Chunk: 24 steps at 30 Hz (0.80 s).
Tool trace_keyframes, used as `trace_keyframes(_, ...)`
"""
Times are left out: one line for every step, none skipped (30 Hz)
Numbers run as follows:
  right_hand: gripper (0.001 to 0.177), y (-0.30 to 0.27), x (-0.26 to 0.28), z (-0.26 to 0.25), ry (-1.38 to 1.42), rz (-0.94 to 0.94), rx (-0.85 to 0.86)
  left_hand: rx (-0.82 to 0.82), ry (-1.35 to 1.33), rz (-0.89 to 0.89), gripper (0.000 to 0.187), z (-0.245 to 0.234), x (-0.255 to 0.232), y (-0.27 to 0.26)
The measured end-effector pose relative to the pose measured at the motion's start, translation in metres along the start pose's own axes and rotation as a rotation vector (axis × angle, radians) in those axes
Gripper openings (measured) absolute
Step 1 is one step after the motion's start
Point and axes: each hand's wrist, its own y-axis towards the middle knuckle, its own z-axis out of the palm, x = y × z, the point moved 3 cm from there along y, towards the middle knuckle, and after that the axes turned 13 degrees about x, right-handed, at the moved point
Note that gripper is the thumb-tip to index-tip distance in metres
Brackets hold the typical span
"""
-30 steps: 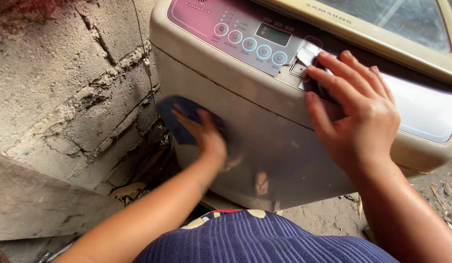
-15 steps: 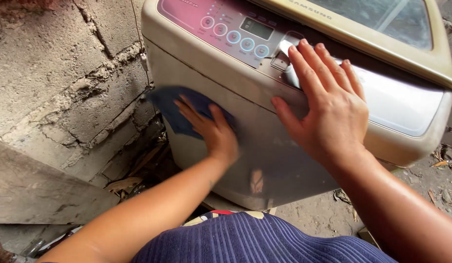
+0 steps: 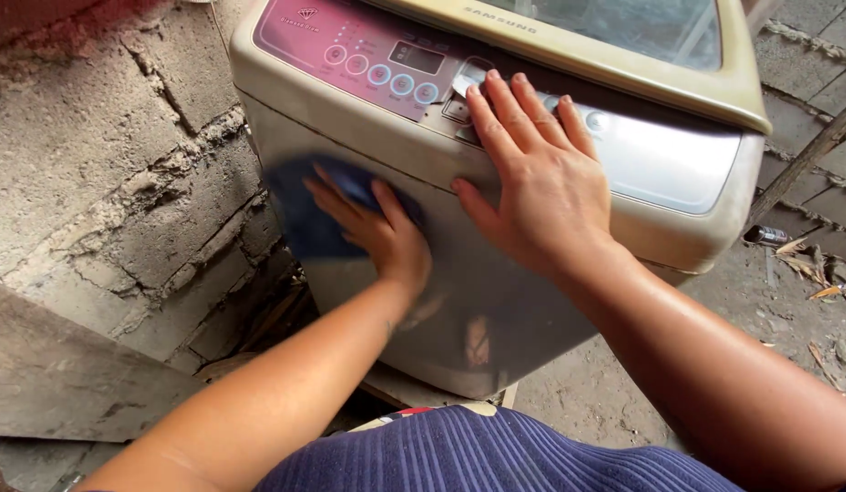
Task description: Wiping down the exterior and interior edges of a top-loading washing machine with a blue cloth.
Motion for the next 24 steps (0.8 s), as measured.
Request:
trace_keyframes(0.081,-0.001,0.0,0.0,0.007,-0.005,0.011,0.062,-0.053,-0.057,0.08,0.004,0.005,-0.021)
trace_keyframes(0.081,-0.001,0.0,0.0,0.015,-0.009,0.023,0.124,-0.106,-0.114,0.083,0.008,0.01,-0.043)
trace_keyframes(0.081,-0.003,-0.002,-0.001,0.015,-0.007,0.021,0.125,-0.105,-0.112,0.083,0.01,0.007,-0.05)
trace_keyframes(0.082,-0.004,-0.004,-0.002,0.045,-0.024,0.03,0.215,-0.059,-0.001,0.088,0.014,0.001,-0.057)
trace_keyframes(0.083,-0.005,-0.005,-0.002,0.078,-0.044,0.041,0.303,-0.01,0.107,0.094,0.017,-0.004,-0.065)
trace_keyframes(0.083,-0.01,-0.008,-0.006,0.08,-0.046,0.04,0.301,-0.008,0.107,0.094,0.014,-0.015,-0.049)
trace_keyframes(0.082,-0.013,-0.011,-0.008,0.112,-0.05,0.067,0.277,-0.03,0.157,0.091,0.009,-0.028,-0.034)
trace_keyframes(0.081,-0.016,-0.014,-0.011,0.144,-0.055,0.095,0.252,-0.053,0.207,0.087,0.004,-0.04,-0.019)
trace_keyframes(0.081,-0.023,-0.02,-0.013,0.15,-0.056,0.095,0.252,-0.047,0.206,0.087,0.0,-0.034,0.004)
trace_keyframes(0.077,-0.029,-0.025,-0.015,0.153,-0.046,0.116,0.183,-0.061,0.207,0.082,-0.006,-0.028,0.027)
trace_keyframes(0.073,-0.035,-0.031,-0.017,0.157,-0.039,0.139,0.11,-0.074,0.207,0.079,-0.012,-0.023,0.051)
trace_keyframes(0.073,-0.037,-0.036,-0.017,0.162,-0.043,0.14,0.109,-0.068,0.204,0.079,-0.013,-0.002,0.064)
trace_keyframes(0.067,-0.041,-0.041,-0.017,0.2,-0.045,0.123,0.051,-0.149,0.044,0.083,-0.014,0.025,0.075)
trace_keyframes(0.062,-0.045,-0.046,-0.017,0.237,-0.047,0.106,-0.007,-0.229,-0.117,0.087,-0.015,0.052,0.085)
trace_keyframes(0.062,-0.045,-0.046,-0.02,0.24,-0.043,0.11,-0.002,-0.227,-0.122,0.087,-0.007,0.076,0.072)
trace_keyframes(0.055,-0.045,-0.046,-0.024,0.247,-0.045,0.075,0.005,-0.292,-0.207,0.091,0.002,0.102,0.06)
trace_keyframes(0.048,-0.043,-0.045,-0.028,0.254,-0.052,0.043,0.005,-0.358,-0.296,0.096,0.009,0.129,0.047)
trace_keyframes(0.048,-0.042,-0.041,-0.028,0.256,-0.055,0.049,0.002,-0.356,-0.302,0.096,0.011,0.115,0.035)
trace_keyframes(0.044,-0.041,-0.036,-0.031,0.188,-0.057,-0.015,0.04,-0.34,-0.332,0.096,0.014,0.102,0.023)
trace_keyframes(0.041,-0.04,-0.031,-0.033,0.121,-0.061,-0.08,0.078,-0.323,-0.363,0.097,0.018,0.089,0.011)
trace_keyframes(0.041,-0.042,-0.033,-0.028,0.119,-0.064,-0.071,0.076,-0.326,-0.372,0.097,0.018,0.085,0.022)
trace_keyframes(0.034,-0.044,-0.035,-0.025,0.097,-0.059,-0.113,0.041,-0.284,-0.254,0.095,0.016,0.079,0.035)
trace_keyframes(0.027,-0.046,-0.036,-0.022,0.074,-0.054,-0.156,0.006,-0.242,-0.134,0.093,0.014,0.072,0.049)
trace_keyframes(0.027,-0.047,-0.037,-0.021,0.072,-0.056,-0.149,0.005,-0.245,-0.141,0.093,0.006,0.076,0.082)
